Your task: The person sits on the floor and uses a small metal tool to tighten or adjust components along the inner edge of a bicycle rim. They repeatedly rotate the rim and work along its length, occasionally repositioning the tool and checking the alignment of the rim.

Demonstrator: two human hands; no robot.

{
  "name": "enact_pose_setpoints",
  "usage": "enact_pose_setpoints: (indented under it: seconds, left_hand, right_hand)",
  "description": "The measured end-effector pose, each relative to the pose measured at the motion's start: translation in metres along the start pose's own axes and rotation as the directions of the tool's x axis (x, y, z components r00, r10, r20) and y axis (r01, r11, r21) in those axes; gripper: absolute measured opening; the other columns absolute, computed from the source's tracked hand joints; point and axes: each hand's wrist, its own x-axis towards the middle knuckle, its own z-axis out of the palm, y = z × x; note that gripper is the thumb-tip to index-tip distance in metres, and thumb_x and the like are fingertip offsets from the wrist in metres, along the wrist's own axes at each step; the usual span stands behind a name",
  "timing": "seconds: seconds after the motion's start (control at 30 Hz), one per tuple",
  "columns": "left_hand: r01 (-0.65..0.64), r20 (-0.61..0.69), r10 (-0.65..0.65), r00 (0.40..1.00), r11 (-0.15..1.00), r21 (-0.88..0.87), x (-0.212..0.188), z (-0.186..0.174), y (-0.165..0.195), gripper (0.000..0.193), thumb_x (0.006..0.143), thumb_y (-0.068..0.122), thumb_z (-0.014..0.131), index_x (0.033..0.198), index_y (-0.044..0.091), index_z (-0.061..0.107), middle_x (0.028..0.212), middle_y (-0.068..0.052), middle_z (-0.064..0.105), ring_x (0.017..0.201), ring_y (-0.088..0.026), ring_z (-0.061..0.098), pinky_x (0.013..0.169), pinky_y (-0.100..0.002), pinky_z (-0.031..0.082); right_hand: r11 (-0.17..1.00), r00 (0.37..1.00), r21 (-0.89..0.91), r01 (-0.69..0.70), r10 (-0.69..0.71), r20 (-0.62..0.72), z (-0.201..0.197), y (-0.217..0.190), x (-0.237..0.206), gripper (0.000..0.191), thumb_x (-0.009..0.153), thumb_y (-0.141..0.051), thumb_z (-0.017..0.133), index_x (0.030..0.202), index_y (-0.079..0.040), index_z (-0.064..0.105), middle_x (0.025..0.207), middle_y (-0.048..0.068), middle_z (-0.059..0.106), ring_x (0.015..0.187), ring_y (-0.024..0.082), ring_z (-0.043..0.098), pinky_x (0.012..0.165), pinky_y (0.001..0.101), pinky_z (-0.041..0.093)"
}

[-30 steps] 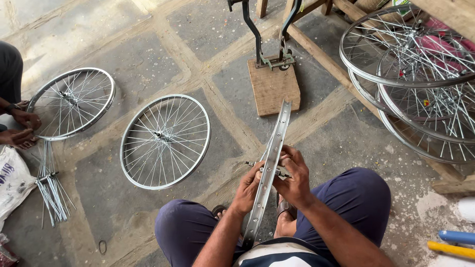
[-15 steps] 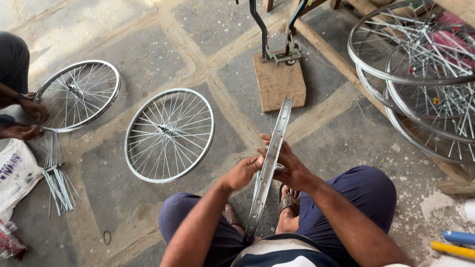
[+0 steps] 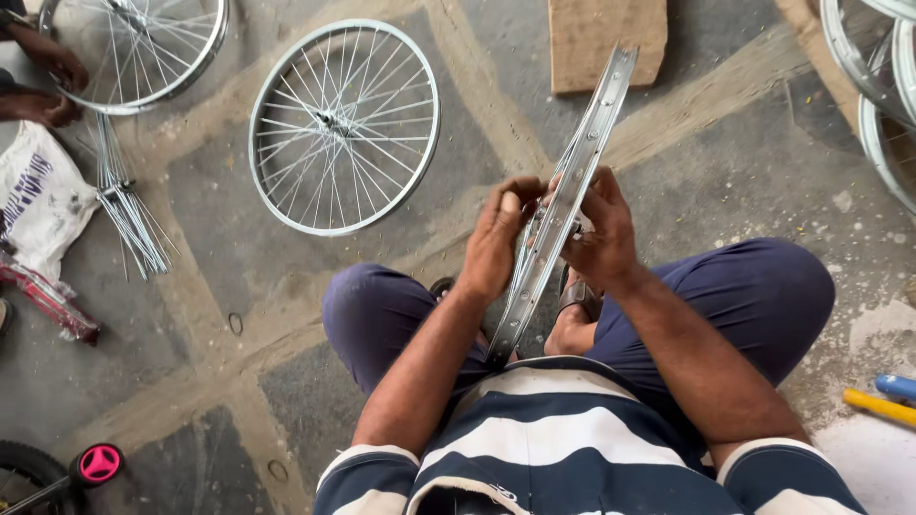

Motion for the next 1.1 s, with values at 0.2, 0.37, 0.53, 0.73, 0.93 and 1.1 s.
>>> enact_pose_setpoints:
  seconds: [0.2, 0.37, 0.53, 0.73, 0.93, 1.1]
  left_hand:
    - [-0.261, 0.231, 0.141, 0.963, 0.709, 0.655, -0.022, 0.034, 0.054, 0.1, 0.087, 0.038, 0.08, 0.16, 0.003, 0.021, 0.161, -0.025, 0.035, 0.153, -0.037, 0.034, 0.125, -0.047, 0.031]
    - [-0.257, 0.249, 0.1, 0.963, 0.609, 0.75, -0.026, 0.048, 0.062, 0.098, 0.087, 0.013, 0.077, 0.165, 0.002, 0.018, 0.166, -0.031, 0.029, 0.157, -0.045, 0.027, 0.128, -0.051, 0.028]
    - [-0.289, 0.245, 0.158, 0.957, 0.622, 0.728, -0.055, 0.033, 0.047, 0.091, 0.09, 0.006, 0.074, 0.164, 0.001, 0.022, 0.164, -0.029, 0.036, 0.156, -0.043, 0.037, 0.128, -0.048, 0.036]
    - [-0.367, 0.289, 0.228, 0.93, 0.632, 0.683, -0.088, 0.016, 0.029, 0.089, 0.087, 0.0, 0.072, 0.162, -0.002, 0.024, 0.161, -0.029, 0.039, 0.152, -0.043, 0.044, 0.126, -0.047, 0.038]
    - [-0.382, 0.29, 0.248, 0.924, 0.631, 0.675, -0.096, 0.01, 0.02, 0.087, 0.089, 0.0, 0.072, 0.162, -0.003, 0.024, 0.159, -0.029, 0.04, 0.15, -0.043, 0.046, 0.126, -0.048, 0.039]
    - [-0.361, 0.281, 0.229, 0.932, 0.647, 0.671, -0.095, 0.009, 0.019, 0.087, 0.089, 0.002, 0.073, 0.161, -0.003, 0.025, 0.157, -0.03, 0.041, 0.148, -0.043, 0.047, 0.124, -0.048, 0.04]
  right_hand:
    - [0.928, 0.976, 0.37, -0.037, -0.046, 0.211, -0.025, 0.013, 0.012, 0.037, 0.097, -0.003, 0.069, 0.133, -0.002, 0.063, 0.142, 0.015, 0.055, 0.128, 0.028, 0.061, 0.099, 0.0382, 0.056]
    - [0.963, 0.995, 0.265, 0.051, -0.072, 0.073, -0.01, 0.024, 0.004, 0.028, 0.102, 0.001, 0.065, 0.129, -0.004, 0.068, 0.13, 0.008, 0.064, 0.119, 0.024, 0.067, 0.095, 0.0308, 0.056]
    - [0.87, 0.998, 0.49, 0.055, -0.038, -0.045, -0.001, 0.003, -0.037, 0.026, 0.099, -0.001, 0.064, 0.125, -0.003, 0.061, 0.135, 0.011, 0.057, 0.126, 0.023, 0.057, 0.107, 0.0354, 0.048]
    - [0.728, 0.989, 0.685, -0.036, 0.124, -0.08, -0.004, 0.015, -0.047, 0.025, 0.101, -0.006, 0.068, 0.124, -0.003, 0.06, 0.134, 0.009, 0.063, 0.112, 0.012, 0.064, 0.094, 0.0265, 0.057]
    - [0.721, 0.991, 0.68, -0.132, 0.109, 0.077, 0.0, 0.023, -0.033, 0.025, 0.106, -0.004, 0.069, 0.13, -0.003, 0.065, 0.123, 0.009, 0.067, 0.107, 0.011, 0.065, 0.093, 0.0257, 0.057]
    - [0.585, 0.975, 0.781, -0.218, 0.167, 0.147, 0.006, 0.01, -0.018, 0.034, 0.112, -0.014, 0.059, 0.141, 0.003, 0.06, 0.134, 0.016, 0.068, 0.118, 0.017, 0.068, 0.109, 0.0328, 0.056]
